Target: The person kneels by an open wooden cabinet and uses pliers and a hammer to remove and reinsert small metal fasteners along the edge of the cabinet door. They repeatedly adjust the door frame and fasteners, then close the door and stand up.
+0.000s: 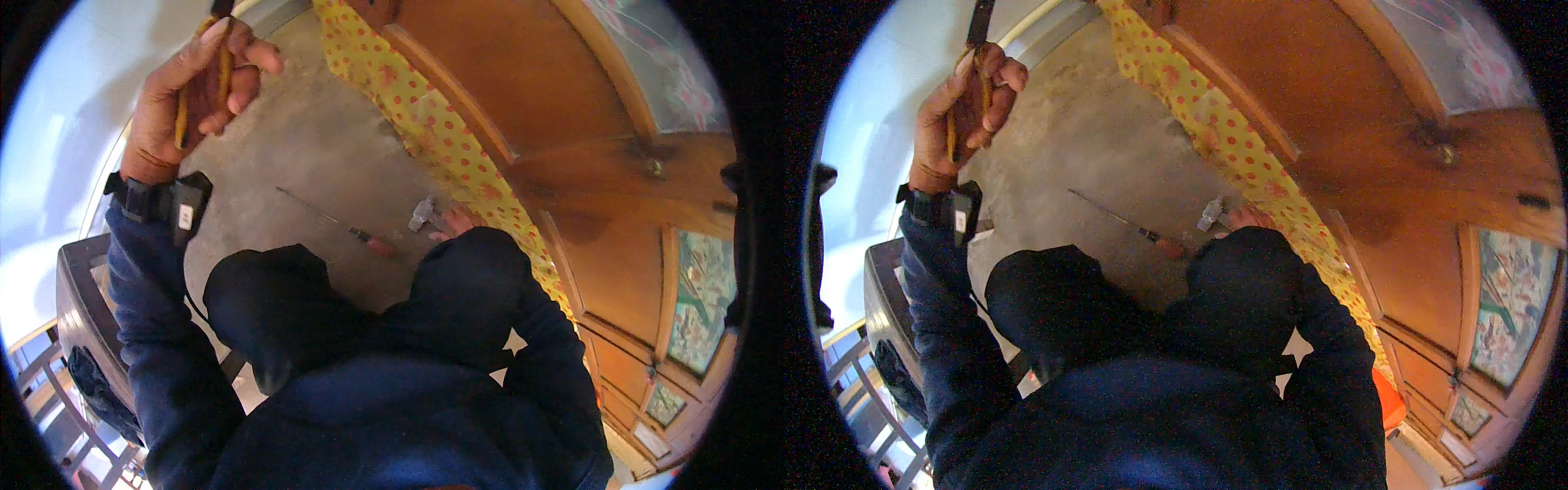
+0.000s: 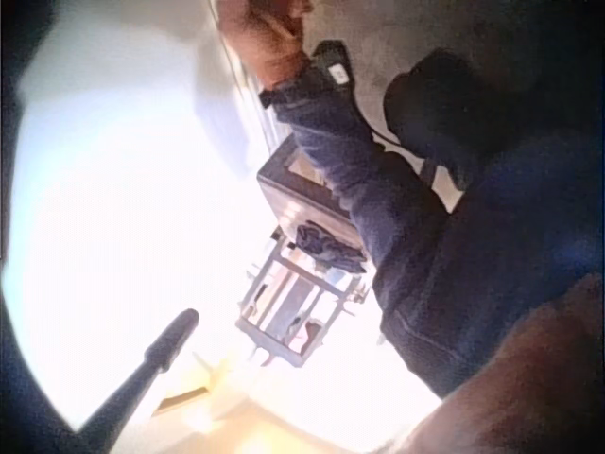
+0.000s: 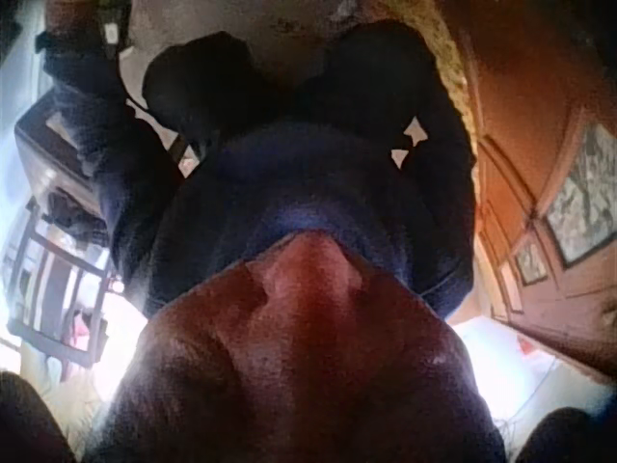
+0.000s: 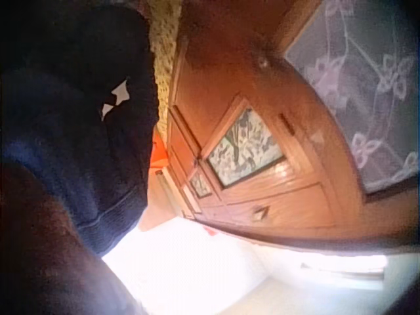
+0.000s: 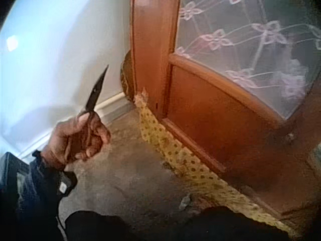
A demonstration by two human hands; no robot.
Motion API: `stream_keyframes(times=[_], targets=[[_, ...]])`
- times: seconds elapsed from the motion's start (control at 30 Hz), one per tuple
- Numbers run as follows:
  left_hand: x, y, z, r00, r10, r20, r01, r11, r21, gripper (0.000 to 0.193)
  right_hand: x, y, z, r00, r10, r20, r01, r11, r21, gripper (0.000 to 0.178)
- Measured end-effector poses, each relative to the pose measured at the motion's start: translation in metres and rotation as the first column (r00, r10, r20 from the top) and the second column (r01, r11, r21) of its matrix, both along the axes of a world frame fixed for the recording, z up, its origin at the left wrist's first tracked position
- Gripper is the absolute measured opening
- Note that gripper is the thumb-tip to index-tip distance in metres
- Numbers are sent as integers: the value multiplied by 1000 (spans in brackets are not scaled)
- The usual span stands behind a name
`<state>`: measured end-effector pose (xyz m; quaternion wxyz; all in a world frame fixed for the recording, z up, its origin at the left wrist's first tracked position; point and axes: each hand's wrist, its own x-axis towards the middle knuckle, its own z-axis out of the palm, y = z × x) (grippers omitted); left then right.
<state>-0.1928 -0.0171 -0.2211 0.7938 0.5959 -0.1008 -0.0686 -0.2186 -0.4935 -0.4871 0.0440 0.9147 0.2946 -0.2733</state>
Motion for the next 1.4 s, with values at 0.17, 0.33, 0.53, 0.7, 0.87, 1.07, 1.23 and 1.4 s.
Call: stream_keyframes(times=[0.17,0.33,0.53,0.7,0.87,1.07,1.23,1.4], targets=[[-13,60,-62,967,134,-218,-65,952,298,36,-27,-6,-63,981,-104,-163,109,994,21,47],[-49,46,-186,773,234,-590,-10,934,358,42,-21,-8,-71,981,-142,-135,156,982,102,46],[-99,14,-294,591,233,-772,-21,962,274,27,-4,-19,-79,979,-96,-179,107,993,53,45],[-121,-30,-338,928,177,-329,72,778,624,29,-1,-20,-81,951,-210,-227,210,977,-25,49],[-108,-70,-354,964,-226,137,-27,431,902,22,-2,-14,-48,788,-470,-397,453,880,-144,57],[-103,-75,-371,903,-430,10,128,292,948,17,-14,-34,-23,691,-554,-464,514,828,-223,58],[-106,-77,-382,847,-531,-7,88,127,988,19,-8,-47,3,713,-373,-594,466,885,5,57],[-109,-83,-372,845,-498,-197,271,80,959,20,16,-25,50,346,-470,-812,719,689,-93,46]])
